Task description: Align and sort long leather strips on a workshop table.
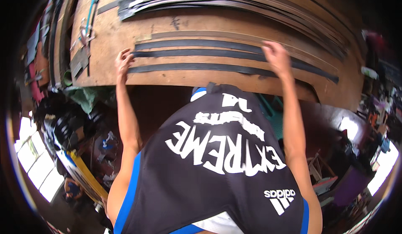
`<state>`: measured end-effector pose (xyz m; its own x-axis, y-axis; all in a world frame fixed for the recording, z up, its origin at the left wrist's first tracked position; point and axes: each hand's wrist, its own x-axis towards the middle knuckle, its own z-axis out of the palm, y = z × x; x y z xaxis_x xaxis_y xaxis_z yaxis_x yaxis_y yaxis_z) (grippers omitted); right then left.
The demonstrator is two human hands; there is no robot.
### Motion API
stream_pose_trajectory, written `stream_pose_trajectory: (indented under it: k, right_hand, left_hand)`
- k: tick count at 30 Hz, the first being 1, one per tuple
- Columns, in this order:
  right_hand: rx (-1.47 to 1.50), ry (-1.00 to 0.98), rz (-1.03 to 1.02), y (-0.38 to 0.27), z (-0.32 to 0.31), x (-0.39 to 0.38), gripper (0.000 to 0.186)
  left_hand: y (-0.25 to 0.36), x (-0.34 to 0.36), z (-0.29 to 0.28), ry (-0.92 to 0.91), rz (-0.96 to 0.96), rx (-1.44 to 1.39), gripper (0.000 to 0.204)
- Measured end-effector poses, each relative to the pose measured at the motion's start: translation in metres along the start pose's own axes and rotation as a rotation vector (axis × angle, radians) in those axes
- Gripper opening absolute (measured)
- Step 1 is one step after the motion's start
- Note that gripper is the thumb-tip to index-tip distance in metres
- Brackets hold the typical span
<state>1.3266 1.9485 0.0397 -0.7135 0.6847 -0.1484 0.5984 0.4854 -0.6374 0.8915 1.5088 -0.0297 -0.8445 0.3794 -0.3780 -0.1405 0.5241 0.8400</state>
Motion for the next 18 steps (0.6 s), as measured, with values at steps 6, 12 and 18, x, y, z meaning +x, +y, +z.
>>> stream_pose_trajectory:
  k: [6, 12, 18]
  right_hand:
    - [0.172, -0.073, -0.580, -0.094, 0.104, 0.050, 0.060]
    - [0.164, -0.093, -0.523, -0.169, 0.032, 0.047, 0.054]
    - [0.573, -0.029, -0.346, -0.127, -0.106, 0.044, 0.031]
  left_hand:
    - [0.137, -0.056, 0.081, -0.283, 0.340, -0.075, 0.025]
    - [0.237, -0.107, 0.168, -0.480, 0.452, -0.370, 0.034]
    - [0.283, -0.098, 0.285, -0.731, 0.732, -0.530, 0.065]
